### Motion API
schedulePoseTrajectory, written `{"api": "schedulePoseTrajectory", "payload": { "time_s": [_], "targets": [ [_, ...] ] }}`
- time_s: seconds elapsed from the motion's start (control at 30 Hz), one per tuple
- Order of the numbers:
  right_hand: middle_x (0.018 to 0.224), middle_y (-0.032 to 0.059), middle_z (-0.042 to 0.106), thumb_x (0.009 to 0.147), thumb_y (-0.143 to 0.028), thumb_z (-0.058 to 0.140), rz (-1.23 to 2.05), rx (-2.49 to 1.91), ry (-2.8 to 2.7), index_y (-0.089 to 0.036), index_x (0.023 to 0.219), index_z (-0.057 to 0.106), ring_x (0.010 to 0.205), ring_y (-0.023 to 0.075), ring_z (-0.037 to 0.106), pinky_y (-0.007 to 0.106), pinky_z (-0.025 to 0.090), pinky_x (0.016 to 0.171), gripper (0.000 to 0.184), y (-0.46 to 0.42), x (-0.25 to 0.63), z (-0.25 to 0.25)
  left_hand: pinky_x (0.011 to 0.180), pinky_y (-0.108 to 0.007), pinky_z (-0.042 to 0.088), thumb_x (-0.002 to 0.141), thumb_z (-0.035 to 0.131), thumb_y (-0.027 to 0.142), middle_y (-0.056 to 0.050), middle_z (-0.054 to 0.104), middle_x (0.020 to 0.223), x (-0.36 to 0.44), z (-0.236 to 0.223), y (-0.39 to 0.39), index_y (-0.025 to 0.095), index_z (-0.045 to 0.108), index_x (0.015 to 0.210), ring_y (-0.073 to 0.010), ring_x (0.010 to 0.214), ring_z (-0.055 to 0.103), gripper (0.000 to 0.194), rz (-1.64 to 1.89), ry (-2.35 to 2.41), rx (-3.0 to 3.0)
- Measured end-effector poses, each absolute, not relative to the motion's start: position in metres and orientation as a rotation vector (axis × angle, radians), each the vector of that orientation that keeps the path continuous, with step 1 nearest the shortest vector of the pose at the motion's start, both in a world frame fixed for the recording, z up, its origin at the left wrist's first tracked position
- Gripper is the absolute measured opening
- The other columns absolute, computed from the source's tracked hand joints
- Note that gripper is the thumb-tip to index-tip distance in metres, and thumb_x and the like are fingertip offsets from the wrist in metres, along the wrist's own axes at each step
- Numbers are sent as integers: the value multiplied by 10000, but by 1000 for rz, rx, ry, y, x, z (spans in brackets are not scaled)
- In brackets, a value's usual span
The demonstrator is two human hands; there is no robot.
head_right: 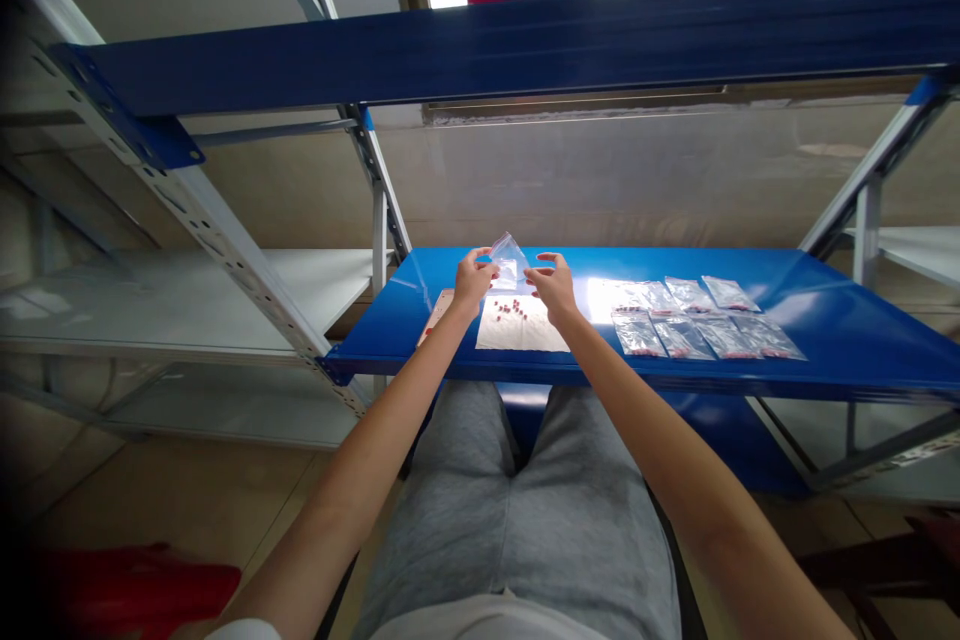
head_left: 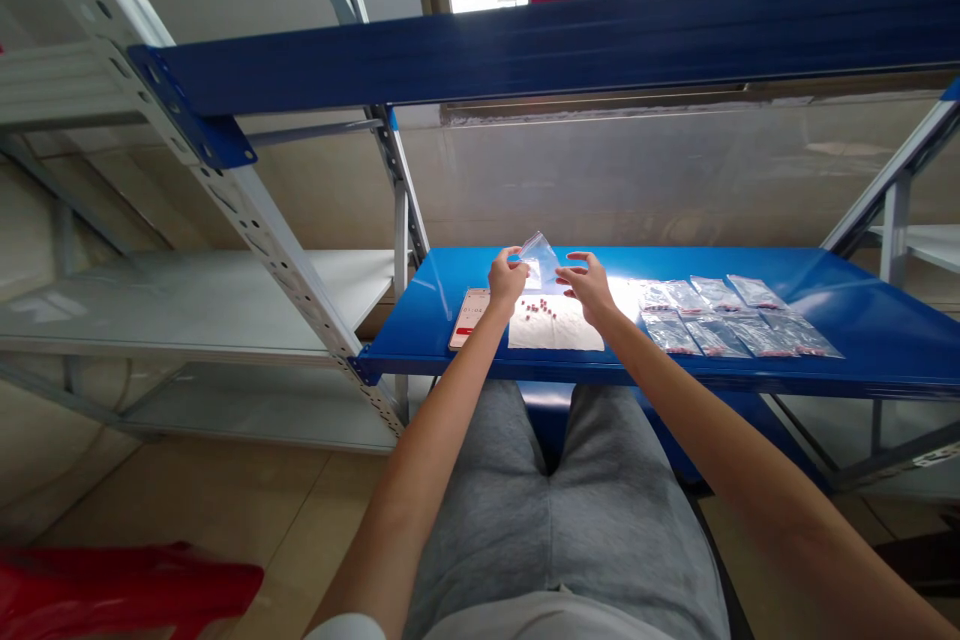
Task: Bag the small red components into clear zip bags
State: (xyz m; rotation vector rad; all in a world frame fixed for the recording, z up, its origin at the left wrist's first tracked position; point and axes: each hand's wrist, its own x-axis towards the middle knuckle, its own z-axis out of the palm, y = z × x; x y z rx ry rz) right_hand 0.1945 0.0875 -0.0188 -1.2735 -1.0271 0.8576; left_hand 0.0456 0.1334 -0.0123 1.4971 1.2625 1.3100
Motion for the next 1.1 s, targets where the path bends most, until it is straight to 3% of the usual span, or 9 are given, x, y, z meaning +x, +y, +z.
{"api": "schedulePoseTrajectory", "payload": {
  "time_s": [0.13, 0.27, 0.47, 0.77, 1.1],
  "targets": [
    [893, 48, 702, 769, -197, 685, 742, -1411, -1188, -198, 1109, 561, 729, 180, 700, 250, 498, 569, 361, 112, 197, -24, 653, -236, 499, 886, 577, 74, -68, 730, 974, 43, -15, 162, 209, 571, 1401, -164, 790, 685, 532, 1243, 1376, 1715],
    [858, 41, 720, 788, -109, 641, 521, -1660, -1353, -184, 1143, 599, 706, 164, 700, 251, 524, 637, 365, 138, 193, -32, 696, -234, 500, 891, 573, 39, -87, 733, 1052, 44, -20, 185, 200, 598, 1368, -174, 877, 680, 504, 1221, 1537, 1863],
    [939, 83, 762, 823, -99, 641, 374, -1783, -1550, -183, 935, 754, 894, 207, 697, 281, 505, 825, 180, 163, 186, -43, 803, -262, 490, 873, 600, 46, -98, 736, 1101, 45, -31, 209, 185, 679, 1163, -200, 974, 662, 331, 1119, 1654, 1871],
    [1144, 140, 749, 918, -180, 621, 232, -1883, -1716, -199, 1077, 786, 1099, 269, 652, 324, 491, 891, 230, 157, 178, -48, 909, -295, 477, 878, 660, 123, -146, 699, 1223, 48, -36, 212, 184, 684, 1072, -233, 1109, 632, 204, 1062, 1703, 1912],
    [1001, 102, 771, 795, -58, 715, 266, -1802, -1850, -222, 998, 786, 1112, 263, 636, 300, 518, 861, 270, 150, 182, -38, 843, -328, 507, 838, 650, 121, -128, 744, 961, 47, -25, 202, 150, 708, 860, -219, 937, 657, 68, 1147, 1617, 1834]
  ]
}}
